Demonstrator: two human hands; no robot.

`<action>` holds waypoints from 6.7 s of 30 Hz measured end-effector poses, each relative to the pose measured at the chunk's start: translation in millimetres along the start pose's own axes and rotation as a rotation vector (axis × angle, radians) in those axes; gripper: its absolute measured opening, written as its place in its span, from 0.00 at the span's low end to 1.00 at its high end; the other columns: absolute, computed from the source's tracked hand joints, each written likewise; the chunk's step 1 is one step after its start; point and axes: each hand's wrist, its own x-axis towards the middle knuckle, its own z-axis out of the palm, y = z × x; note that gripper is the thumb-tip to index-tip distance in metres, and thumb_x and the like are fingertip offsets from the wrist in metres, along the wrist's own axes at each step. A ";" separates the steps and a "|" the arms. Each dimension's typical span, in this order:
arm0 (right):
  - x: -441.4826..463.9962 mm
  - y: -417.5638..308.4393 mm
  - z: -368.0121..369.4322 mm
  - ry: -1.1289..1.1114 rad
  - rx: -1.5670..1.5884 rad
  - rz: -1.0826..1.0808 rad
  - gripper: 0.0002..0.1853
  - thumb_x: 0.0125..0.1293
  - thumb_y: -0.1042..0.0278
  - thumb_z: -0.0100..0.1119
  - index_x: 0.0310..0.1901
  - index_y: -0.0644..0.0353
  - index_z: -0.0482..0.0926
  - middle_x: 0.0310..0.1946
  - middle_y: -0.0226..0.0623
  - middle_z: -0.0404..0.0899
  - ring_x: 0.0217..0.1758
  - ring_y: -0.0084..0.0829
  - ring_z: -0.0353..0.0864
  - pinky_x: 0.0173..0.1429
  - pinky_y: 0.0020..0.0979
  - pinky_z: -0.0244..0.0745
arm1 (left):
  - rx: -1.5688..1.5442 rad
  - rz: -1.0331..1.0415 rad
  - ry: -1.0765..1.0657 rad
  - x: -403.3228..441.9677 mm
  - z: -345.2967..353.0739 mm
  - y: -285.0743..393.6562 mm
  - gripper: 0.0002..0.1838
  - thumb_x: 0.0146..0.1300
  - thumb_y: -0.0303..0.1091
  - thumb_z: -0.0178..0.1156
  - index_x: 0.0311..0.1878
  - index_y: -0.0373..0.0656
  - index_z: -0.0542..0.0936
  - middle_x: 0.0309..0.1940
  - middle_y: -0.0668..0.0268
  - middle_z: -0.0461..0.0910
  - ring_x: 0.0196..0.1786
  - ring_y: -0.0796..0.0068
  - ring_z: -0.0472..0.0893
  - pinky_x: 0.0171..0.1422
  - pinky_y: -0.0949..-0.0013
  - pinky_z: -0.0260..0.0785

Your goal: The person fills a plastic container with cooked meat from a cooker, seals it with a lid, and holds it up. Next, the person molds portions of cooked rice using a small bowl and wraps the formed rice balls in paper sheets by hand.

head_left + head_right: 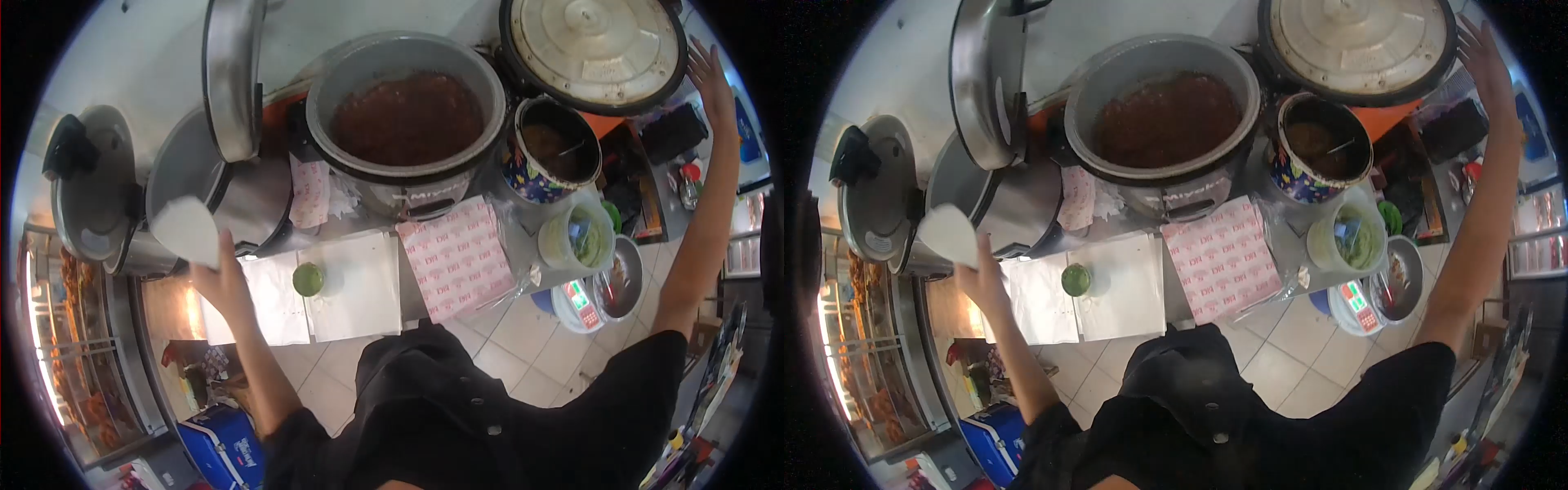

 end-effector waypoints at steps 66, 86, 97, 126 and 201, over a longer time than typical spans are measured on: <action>-85.6 69.3 338.1 -1.018 0.074 0.522 0.20 0.65 0.60 0.63 0.52 0.66 0.78 0.47 0.41 0.81 0.48 0.32 0.83 0.54 0.34 0.81 | -0.891 -0.806 -0.340 -110.4 126.5 -19.8 0.25 0.67 0.29 0.58 0.66 0.33 0.66 0.55 0.51 0.79 0.15 0.87 0.63 0.19 0.79 0.56; -270.7 1.7 315.5 -1.200 0.671 0.610 0.32 0.72 0.38 0.49 0.52 0.66 0.81 0.45 0.34 0.82 0.43 0.23 0.78 0.40 0.26 0.78 | -1.338 -0.909 -0.295 -60.5 72.2 91.6 0.12 0.72 0.40 0.54 0.48 0.41 0.74 0.42 0.65 0.80 0.15 0.91 0.58 0.17 0.83 0.52; -375.2 -12.4 308.0 -1.257 0.364 0.185 0.11 0.67 0.66 0.62 0.44 0.65 0.86 0.22 0.26 0.77 0.24 0.12 0.67 0.27 0.20 0.59 | -1.827 -0.986 -0.148 -84.3 -23.7 57.3 0.25 0.73 0.47 0.52 0.61 0.36 0.71 0.53 0.47 0.76 0.15 0.93 0.62 0.21 0.87 0.63; -369.0 -5.7 289.2 -1.472 0.019 -0.027 0.11 0.61 0.67 0.64 0.37 0.67 0.86 0.24 0.38 0.84 0.24 0.23 0.81 0.34 0.27 0.75 | -0.677 -0.796 -0.578 -150.7 -49.7 45.3 0.14 0.66 0.37 0.57 0.47 0.34 0.76 0.24 0.65 0.79 0.10 0.87 0.63 0.10 0.81 0.51; -109.2 126.4 323.0 -1.203 0.510 0.737 0.25 0.67 0.64 0.52 0.67 0.52 0.67 0.62 0.33 0.73 0.66 0.36 0.71 0.65 0.49 0.67 | -0.207 -0.067 -0.536 -38.2 165.8 86.2 0.32 0.69 0.29 0.53 0.72 0.25 0.56 0.44 0.41 0.81 0.37 0.54 0.84 0.44 0.63 0.74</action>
